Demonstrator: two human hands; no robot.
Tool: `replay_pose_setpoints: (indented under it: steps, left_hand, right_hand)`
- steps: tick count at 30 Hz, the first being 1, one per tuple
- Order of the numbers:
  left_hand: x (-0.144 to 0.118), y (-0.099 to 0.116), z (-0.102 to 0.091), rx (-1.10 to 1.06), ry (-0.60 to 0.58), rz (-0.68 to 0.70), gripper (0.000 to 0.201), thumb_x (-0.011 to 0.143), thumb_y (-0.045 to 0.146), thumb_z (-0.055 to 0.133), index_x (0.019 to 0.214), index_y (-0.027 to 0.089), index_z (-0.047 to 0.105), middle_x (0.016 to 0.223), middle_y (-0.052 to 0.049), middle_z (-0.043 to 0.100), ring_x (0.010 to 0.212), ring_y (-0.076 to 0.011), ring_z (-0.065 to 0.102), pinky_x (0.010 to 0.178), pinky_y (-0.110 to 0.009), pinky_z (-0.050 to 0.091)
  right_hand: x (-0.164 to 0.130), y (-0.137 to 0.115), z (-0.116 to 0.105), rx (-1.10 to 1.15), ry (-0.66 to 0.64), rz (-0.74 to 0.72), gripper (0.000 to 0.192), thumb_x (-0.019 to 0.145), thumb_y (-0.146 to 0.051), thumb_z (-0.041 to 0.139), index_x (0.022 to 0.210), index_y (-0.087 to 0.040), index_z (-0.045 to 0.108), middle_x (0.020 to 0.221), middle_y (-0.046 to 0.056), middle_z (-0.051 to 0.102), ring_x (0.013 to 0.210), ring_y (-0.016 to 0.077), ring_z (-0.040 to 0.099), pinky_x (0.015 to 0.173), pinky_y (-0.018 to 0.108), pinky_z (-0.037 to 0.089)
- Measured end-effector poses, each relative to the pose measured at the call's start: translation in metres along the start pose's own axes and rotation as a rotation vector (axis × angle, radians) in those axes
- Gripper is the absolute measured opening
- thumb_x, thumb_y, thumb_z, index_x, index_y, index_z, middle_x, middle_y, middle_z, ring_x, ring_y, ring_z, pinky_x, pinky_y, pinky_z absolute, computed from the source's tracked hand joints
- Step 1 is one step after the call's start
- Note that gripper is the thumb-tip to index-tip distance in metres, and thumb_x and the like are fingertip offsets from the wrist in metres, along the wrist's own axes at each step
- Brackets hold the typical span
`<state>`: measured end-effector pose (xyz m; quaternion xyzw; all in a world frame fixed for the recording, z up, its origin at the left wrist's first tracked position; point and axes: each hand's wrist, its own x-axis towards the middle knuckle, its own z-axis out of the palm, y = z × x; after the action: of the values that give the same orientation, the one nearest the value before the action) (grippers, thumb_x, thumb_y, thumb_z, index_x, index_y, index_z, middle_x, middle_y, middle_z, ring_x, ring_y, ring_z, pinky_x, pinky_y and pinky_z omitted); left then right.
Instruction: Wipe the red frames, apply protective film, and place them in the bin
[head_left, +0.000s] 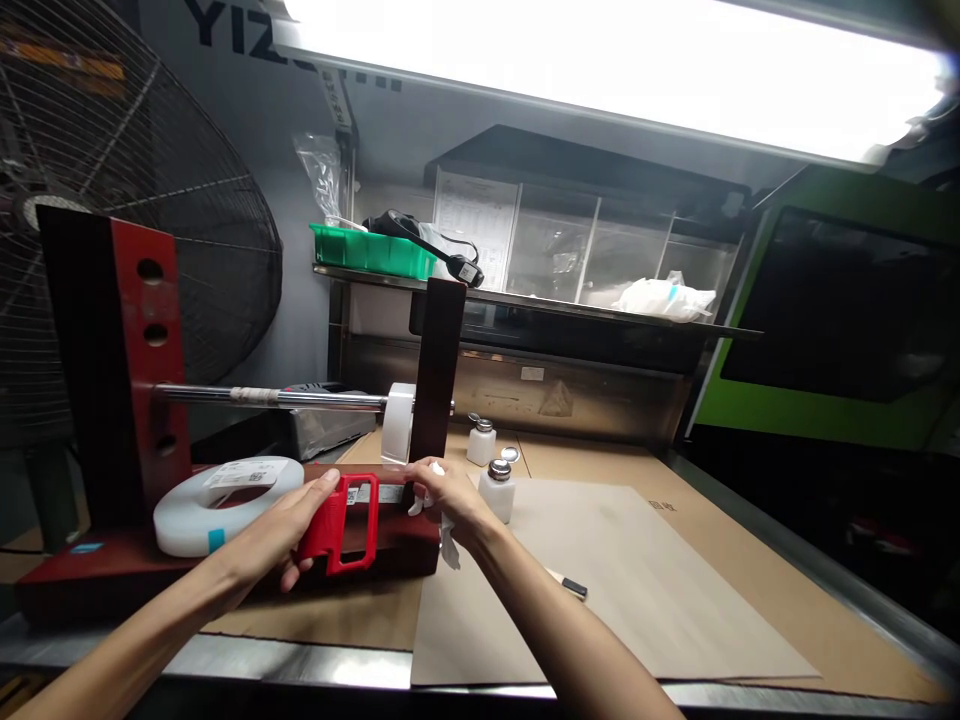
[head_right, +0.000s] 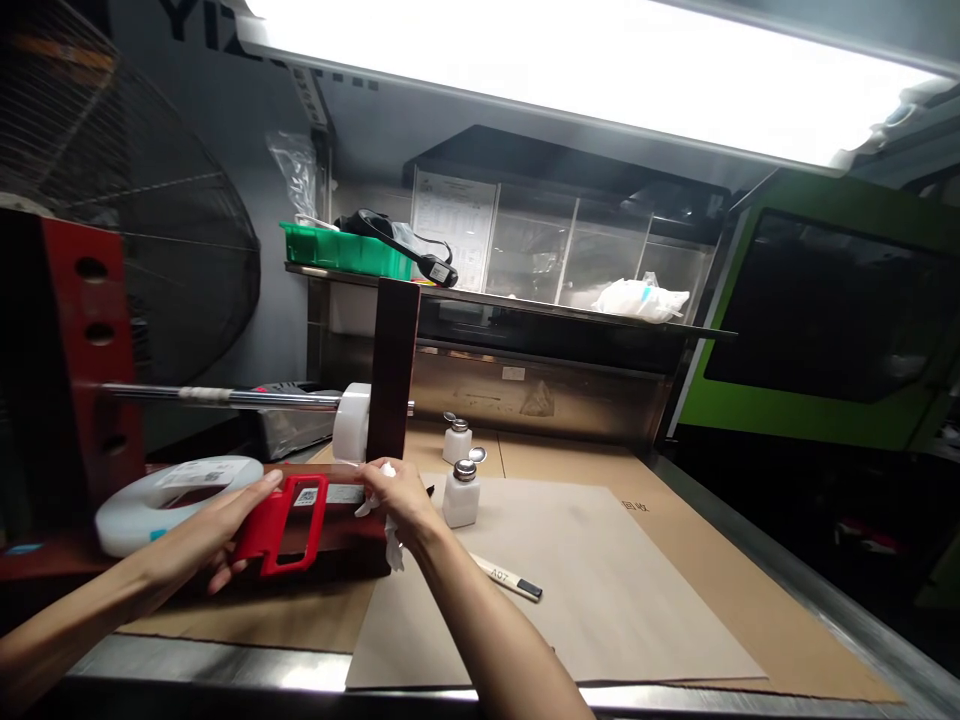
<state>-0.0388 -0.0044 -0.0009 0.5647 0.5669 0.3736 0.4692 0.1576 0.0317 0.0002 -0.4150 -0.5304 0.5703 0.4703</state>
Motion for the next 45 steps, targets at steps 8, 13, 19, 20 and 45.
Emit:
replay_pose_setpoints:
  steps: [8,13,19,20,45]
  left_hand:
    - [0.002,0.001,0.001,0.015,0.013,0.007,0.069,0.074,0.072,0.040,0.115,0.018,0.047,0.043,0.004,0.043,0.041,-0.0146,0.041,0.030,-0.017,0.030]
    - [0.003,0.004,0.001,0.010,0.021,-0.005,0.066,0.072,0.069,0.046,0.112,0.018,0.051,0.043,0.004,0.042,0.041,-0.0157,0.042,0.029,-0.019,0.031]
    - [0.003,0.006,0.005,0.006,-0.008,-0.006,0.069,0.072,0.073,0.040,0.109,0.017,0.053,0.041,0.003,0.044,0.039,-0.0144,0.039,0.030,-0.018,0.030]
    - [0.003,0.007,0.006,0.001,-0.019,-0.005,0.070,0.072,0.075,0.038,0.109,0.017,0.053,0.041,0.003,0.043,0.039,-0.0142,0.038,0.031,-0.018,0.030]
    - [0.001,0.018,0.037,0.075,-0.069,0.092,0.047,0.059,0.059,0.068,0.073,0.020,0.044,0.043,0.006,0.045,0.037,-0.0112,0.039,0.030,-0.019,0.028]
  right_hand:
    - [0.002,0.006,0.001,0.059,-0.010,-0.017,0.021,0.062,-0.031,0.069,0.066,-0.016,0.057,0.045,-0.009,0.045,0.034,0.0024,0.029,0.035,0.018,0.016]
    - [0.004,0.007,0.005,0.125,0.015,-0.037,0.018,0.057,-0.029,0.068,0.063,-0.016,0.056,0.043,-0.009,0.044,0.034,0.0023,0.028,0.034,0.018,0.016]
    - [-0.008,0.009,0.013,0.159,0.059,-0.045,0.019,0.053,-0.029,0.066,0.061,-0.017,0.054,0.039,-0.010,0.041,0.032,0.0037,0.033,0.031,0.017,0.014]
    - [-0.013,0.010,0.014,0.159,0.066,-0.044,0.019,0.053,-0.029,0.066,0.060,-0.017,0.054,0.038,-0.010,0.041,0.031,0.0042,0.034,0.031,0.017,0.014]
    - [-0.078,0.036,0.009,-0.068,0.096,-0.061,0.010,0.061,-0.022,0.062,0.057,-0.016,0.055,0.046,-0.006,0.047,0.043,0.0061,0.041,0.042,0.018,0.033]
